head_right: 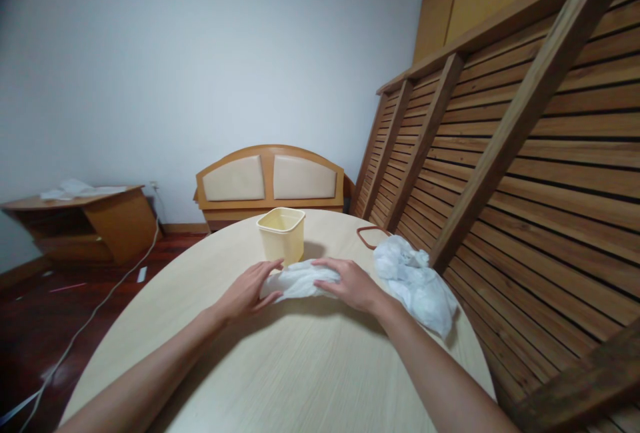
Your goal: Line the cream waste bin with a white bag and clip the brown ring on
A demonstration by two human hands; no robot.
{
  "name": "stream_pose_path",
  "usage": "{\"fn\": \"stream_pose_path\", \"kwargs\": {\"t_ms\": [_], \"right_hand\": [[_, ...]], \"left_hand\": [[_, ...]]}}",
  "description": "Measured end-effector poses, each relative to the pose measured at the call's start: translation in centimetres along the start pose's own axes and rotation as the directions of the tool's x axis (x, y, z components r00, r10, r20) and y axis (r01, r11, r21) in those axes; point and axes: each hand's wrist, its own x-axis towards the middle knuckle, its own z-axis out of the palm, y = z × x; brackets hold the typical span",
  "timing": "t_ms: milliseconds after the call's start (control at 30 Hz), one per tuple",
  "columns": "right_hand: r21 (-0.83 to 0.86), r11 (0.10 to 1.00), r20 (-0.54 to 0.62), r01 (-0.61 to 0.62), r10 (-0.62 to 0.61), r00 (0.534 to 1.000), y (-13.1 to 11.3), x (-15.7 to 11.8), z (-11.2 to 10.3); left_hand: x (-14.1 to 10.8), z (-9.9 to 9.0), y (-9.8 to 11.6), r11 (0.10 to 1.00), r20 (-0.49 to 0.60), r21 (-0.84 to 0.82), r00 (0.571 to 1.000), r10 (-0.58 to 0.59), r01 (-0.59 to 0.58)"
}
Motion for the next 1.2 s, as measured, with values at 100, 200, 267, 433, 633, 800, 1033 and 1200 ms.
{"fn": "stream_pose_path", "kwargs": {"t_ms": [100,200,267,433,633,800,1033,1200], "right_hand": [[-0.029,0.998,-0.145,-0.048,0.043,0.989,-0.4,0.6,-1.6],[-0.072,0.996,-0.241,-0.046,0.028,0.97,-0.9,1.4,-3.8],[-0.06,0.997,-0.312,-0.057,0.036,0.949,-1.5,2.2,-5.3],[0.07,0.997,-0.486,-0.025,0.056,0.872,-3.5,4.8,-8.1],[0.027,0.997,-0.63,0.07,-0.038,0.775,-4.9,8.8,-9.9],[0.007,0.996,-0.643,0.093,-0.067,0.763,-5.6,11.6,-10.8],[-0.074,0.996,-0.598,0.049,-0.084,0.797,-5.8,14.9,-10.9],[-0.158,0.988,-0.464,0.0,-0.074,0.883,-5.1,17.5,-8.9]], "left_hand": [[0.0,-0.6,0.3,0.999,-0.088,0.017,0.995,-0.049,0.051],[-0.1,-0.7,-0.1,0.981,-0.152,-0.005,0.97,-0.19,0.192],[-0.3,-0.2,-0.9,0.954,-0.156,-0.02,0.941,-0.3,0.3],[-1.1,1.7,-2.6,0.916,-0.018,0.056,0.918,-0.396,0.396],[-1.2,2.6,-2.6,0.901,-0.021,0.071,0.904,-0.427,0.427],[-1.1,2.5,-2.7,0.904,-0.031,0.062,0.906,-0.422,0.423],[-1.1,2.3,-2.9,0.901,-0.032,0.062,0.904,-0.427,0.429],[-1.0,2.3,-3.0,0.895,-0.014,0.063,0.897,-0.442,0.442]]}}
